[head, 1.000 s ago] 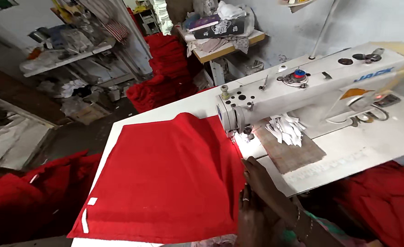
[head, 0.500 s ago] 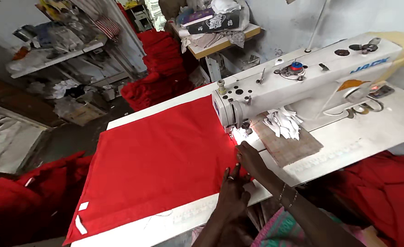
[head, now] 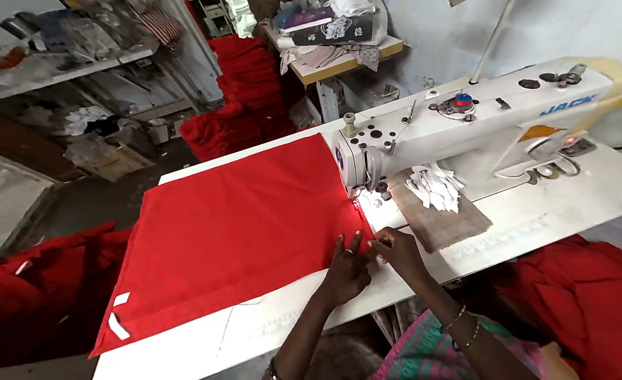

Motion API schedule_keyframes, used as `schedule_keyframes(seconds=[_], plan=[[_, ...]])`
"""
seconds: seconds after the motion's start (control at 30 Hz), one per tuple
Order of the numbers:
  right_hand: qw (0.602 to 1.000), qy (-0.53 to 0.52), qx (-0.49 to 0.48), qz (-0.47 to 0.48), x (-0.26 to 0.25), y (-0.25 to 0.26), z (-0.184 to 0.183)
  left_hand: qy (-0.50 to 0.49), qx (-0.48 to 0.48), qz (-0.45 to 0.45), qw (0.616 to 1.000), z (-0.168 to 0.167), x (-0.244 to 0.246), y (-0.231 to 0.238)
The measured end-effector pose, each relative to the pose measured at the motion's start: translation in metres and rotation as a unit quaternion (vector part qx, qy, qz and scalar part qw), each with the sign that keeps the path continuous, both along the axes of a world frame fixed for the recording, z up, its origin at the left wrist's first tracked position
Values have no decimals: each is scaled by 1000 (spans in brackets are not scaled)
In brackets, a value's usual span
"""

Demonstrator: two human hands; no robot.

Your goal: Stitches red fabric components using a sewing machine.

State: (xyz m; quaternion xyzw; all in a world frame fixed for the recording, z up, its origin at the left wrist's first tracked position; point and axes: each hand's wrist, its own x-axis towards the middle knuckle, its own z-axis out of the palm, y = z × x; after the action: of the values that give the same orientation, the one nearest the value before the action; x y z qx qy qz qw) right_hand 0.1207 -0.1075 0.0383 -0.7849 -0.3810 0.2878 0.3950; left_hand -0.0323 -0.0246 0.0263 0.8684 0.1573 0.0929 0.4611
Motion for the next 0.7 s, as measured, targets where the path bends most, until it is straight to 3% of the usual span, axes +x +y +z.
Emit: schedule_keyframes(seconds=[0.1,0.2,0.27,0.3,0.43,0.53,0.7], plan=[[993,-96,57,-44,-12,1,-12,-77,-85,125,986,-9,1,-3],[971,-211,109,-6,-21,-1,-26,-32,39,199,979,-17,16,-5],[960,-261,96,36,-24,-3,-27,-10,153,202,967,-22,24,-9],[961,-258,77,60,-24,-5,-24,-14,166,192,967,-22,25,-7],[974,-149,75,151,4,-8,-15,-74,125,132,981,-26,14,8],[977,-104,104,157,27,9,-18,-84,104,118,984,-27,16,19],[935,-232,228,143,38,39,-38,-78,99,114,985,-21,31,50]])
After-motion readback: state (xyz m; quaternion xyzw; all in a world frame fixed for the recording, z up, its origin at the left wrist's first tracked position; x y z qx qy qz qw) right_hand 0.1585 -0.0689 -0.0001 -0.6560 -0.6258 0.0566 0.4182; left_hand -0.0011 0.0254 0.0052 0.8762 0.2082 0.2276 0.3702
